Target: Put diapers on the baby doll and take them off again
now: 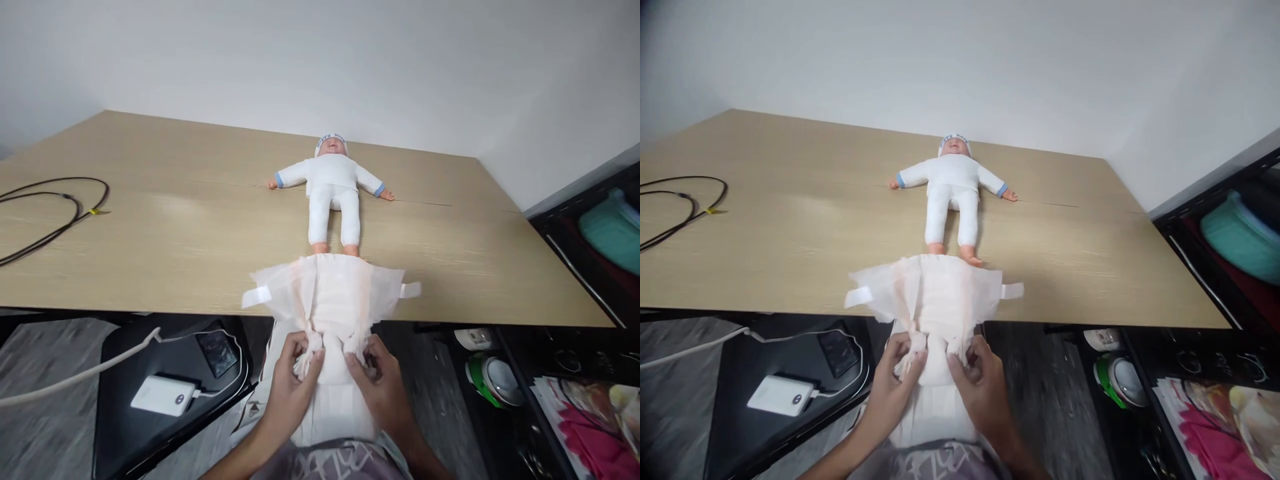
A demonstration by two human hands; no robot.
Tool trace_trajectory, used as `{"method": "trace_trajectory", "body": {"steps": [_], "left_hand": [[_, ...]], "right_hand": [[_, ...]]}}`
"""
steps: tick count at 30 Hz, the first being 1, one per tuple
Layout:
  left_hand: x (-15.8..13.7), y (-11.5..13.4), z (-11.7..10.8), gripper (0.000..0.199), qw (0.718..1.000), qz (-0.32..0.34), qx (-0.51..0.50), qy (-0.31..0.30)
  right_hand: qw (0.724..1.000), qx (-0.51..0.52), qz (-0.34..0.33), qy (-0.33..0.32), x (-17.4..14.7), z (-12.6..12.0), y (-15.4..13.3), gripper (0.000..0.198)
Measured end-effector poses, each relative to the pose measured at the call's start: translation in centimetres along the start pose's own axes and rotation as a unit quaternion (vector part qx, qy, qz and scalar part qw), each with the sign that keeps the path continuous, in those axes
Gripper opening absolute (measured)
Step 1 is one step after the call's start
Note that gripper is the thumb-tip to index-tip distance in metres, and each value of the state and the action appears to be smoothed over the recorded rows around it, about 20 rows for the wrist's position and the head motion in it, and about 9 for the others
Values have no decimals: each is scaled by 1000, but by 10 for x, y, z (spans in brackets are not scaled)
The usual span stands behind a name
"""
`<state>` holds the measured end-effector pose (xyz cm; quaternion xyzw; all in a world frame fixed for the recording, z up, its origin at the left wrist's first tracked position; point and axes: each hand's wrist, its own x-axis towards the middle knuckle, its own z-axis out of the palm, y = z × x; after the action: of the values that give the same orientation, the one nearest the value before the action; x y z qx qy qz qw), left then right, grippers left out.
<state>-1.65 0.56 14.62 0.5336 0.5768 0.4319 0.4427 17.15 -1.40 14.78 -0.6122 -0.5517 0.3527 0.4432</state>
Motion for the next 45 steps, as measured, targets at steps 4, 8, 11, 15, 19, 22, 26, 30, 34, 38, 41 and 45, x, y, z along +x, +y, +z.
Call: {"method": "trace_trajectory", "body": {"steps": [4,8,11,15,19,22,26,30,34,38,41,45], "left_hand": [[17,-18,4,35,998,-56,2,-35],[12,-30,5,32,996,-76,7,-52],[6,-32,4,33,996,-64,31,-57],[5,-21,-18,41,986,25,149,-67],[37,11,-67,23,931,213,292,-60],[103,41,-91,20,868,349,353,-25],[213,70,-75,48,780,432,440,-108],[279,79,-37,91,674,477,503,-256],[298,75,-15,113,633,490,487,-350],[309,71,-5,84,630,527,440,-362],[318,67,6,47,645,575,371,-340],[324,71,18,30,639,602,357,-320]], "right_hand": [[981,-137,-74,120,19,0,-1,27],[956,-220,-179,75,37,6,-18,50],[942,-253,-212,-63,67,19,-32,57],[917,-312,-207,-134,98,36,-30,73],[900,-348,-205,-164,98,37,-20,73],[898,-353,-203,-166,90,35,-18,71],[898,-361,-205,-147,86,36,-16,68],[899,-357,-212,-141,87,39,-13,69],[898,-359,-213,-142,88,39,-11,70],[901,-350,-213,-144,88,39,-12,70],[905,-338,-213,-145,90,35,-13,72],[903,-341,-209,-156,97,31,-12,73]]}}
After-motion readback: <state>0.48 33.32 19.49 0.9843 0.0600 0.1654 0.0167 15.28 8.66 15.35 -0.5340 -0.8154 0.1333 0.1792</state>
